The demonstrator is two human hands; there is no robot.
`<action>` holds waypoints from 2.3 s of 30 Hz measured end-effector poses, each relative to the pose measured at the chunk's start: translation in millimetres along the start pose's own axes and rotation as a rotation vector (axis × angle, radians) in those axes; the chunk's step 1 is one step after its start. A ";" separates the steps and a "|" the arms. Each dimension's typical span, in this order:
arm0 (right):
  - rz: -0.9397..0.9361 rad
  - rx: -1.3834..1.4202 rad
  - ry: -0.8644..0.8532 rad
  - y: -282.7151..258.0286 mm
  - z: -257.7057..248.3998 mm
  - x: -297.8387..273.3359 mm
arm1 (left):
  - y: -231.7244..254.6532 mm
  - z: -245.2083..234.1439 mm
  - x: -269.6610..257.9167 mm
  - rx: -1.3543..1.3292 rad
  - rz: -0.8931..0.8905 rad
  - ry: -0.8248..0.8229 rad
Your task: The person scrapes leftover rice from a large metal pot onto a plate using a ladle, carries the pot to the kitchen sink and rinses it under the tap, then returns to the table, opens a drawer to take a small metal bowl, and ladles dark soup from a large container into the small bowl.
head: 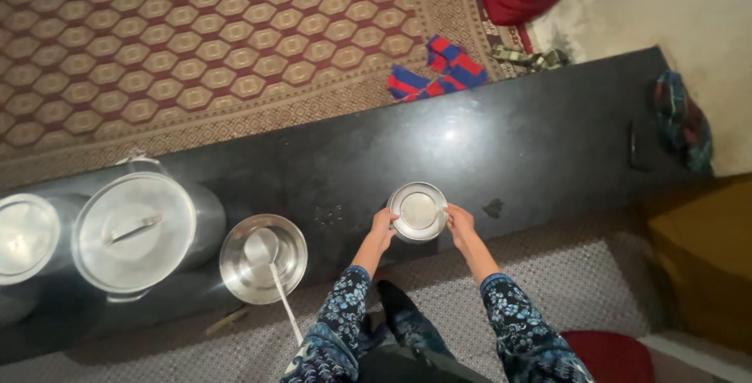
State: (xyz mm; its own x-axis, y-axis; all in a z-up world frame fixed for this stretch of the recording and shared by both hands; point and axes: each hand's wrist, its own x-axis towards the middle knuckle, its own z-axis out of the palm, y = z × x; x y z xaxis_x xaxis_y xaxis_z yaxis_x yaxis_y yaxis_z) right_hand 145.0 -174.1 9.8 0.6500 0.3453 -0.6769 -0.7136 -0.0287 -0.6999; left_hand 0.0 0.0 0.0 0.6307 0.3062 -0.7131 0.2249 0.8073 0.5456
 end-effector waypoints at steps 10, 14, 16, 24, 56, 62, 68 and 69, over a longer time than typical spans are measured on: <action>0.024 0.086 0.034 -39.8 -20.7 -19.1 | -3.1 47.8 2.5 0.080 -0.034 -0.016; 0.007 0.041 0.056 -33.6 -27.3 -15.6 | -5.8 48.1 1.0 0.119 -0.016 -0.019; -0.037 -0.013 0.065 -31.9 -27.6 -13.8 | -6.8 47.5 -0.3 0.135 -0.002 -0.025; -0.723 -0.808 0.659 -33.4 10.6 -28.5 | 15.4 7.8 -19.4 0.112 0.084 0.080; -0.681 -0.570 -0.497 301.0 427.2 -282.4 | 44.6 -495.4 -348.4 -0.173 0.766 0.627; -0.695 -0.550 -0.507 300.0 472.1 -260.7 | 88.8 -519.4 -323.2 -0.145 0.815 0.562; -0.783 -0.522 -0.561 293.4 552.2 -236.4 | 167.6 -549.7 -301.6 -0.131 0.825 0.524; -0.839 -0.607 -0.510 292.2 554.2 -233.9 | 172.0 -549.7 -298.9 -0.104 0.813 0.523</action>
State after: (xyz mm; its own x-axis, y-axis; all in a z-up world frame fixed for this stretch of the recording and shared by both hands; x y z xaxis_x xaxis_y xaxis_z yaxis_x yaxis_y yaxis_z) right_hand -360.3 256.5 89.9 0.5805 0.8042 0.1273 0.2258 -0.0088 -0.9741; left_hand -558.1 324.7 64.9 0.1493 0.9554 -0.2548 -0.2159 0.2829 0.9345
